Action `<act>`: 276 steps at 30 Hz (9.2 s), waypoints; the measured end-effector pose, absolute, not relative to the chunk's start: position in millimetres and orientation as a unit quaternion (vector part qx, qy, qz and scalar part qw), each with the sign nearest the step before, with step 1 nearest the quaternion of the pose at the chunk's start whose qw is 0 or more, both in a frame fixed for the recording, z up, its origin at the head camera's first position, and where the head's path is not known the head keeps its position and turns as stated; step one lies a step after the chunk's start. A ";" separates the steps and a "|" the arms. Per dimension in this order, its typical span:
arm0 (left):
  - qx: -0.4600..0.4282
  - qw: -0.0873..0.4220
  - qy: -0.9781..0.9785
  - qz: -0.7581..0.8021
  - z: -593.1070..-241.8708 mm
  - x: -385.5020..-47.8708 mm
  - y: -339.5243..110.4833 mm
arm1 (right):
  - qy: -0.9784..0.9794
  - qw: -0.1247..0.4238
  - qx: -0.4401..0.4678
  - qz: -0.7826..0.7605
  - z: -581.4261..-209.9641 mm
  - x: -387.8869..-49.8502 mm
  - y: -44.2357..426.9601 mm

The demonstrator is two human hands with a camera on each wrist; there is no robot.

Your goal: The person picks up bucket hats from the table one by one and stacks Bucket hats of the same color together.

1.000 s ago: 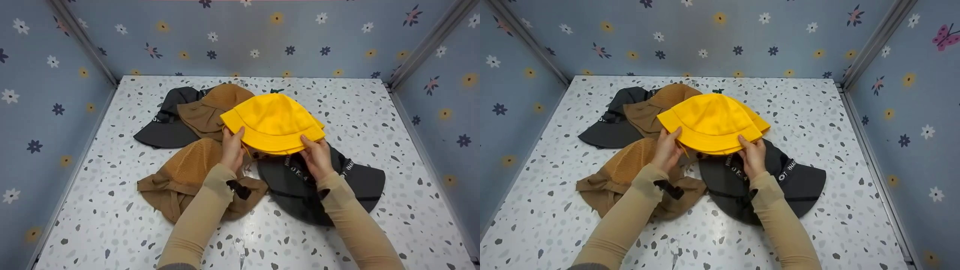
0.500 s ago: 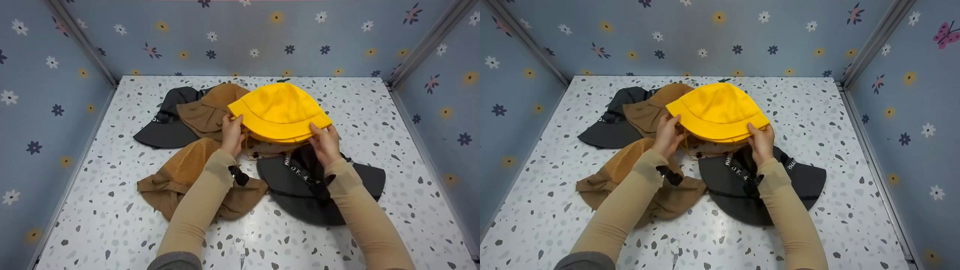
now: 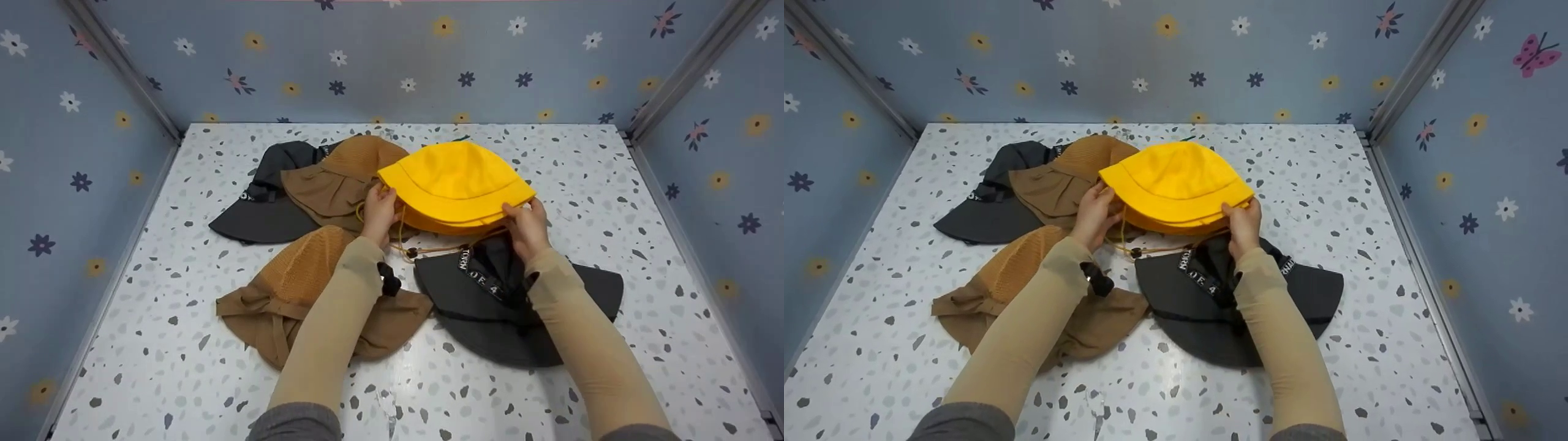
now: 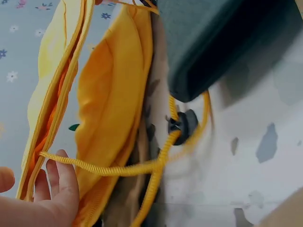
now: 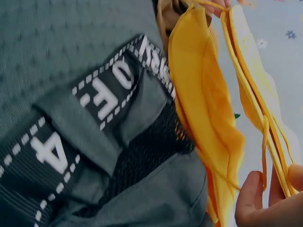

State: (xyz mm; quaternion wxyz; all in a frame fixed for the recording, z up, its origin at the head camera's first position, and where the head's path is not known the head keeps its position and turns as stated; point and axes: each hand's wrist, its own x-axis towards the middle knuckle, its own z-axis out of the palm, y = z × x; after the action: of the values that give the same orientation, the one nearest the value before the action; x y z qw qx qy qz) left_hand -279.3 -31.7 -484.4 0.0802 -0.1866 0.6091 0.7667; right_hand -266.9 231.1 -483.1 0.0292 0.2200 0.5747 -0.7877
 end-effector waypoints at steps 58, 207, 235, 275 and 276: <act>-0.167 0.192 0.693 0.674 -516.7 -277.7 -36.3 | 0.848 0.056 0.152 -0.505 -530.9 -281.8 246.2; -0.181 -0.237 0.542 0.786 -445.9 -274.2 -165.3 | 0.901 -0.068 0.196 -0.382 -514.2 -279.0 209.0; -0.171 -0.174 0.279 0.929 -457.3 -258.1 -120.3 | 0.399 0.254 0.128 -0.872 -481.0 -284.1 102.6; -0.146 -0.112 0.295 0.938 -468.2 -246.8 -105.0 | 0.338 0.098 0.101 -0.931 -469.6 -276.9 120.3; -0.146 -0.109 0.295 0.938 -468.0 -246.5 -104.8 | 0.341 0.095 0.098 -0.930 -469.0 -276.2 120.9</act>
State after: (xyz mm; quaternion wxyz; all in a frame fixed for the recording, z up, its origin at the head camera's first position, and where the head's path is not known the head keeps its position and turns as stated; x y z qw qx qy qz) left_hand -246.5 -104.8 -468.0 -0.1091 -0.1456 0.2955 0.9379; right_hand -276.2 120.9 -469.0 0.0947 0.0984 0.3412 -0.9300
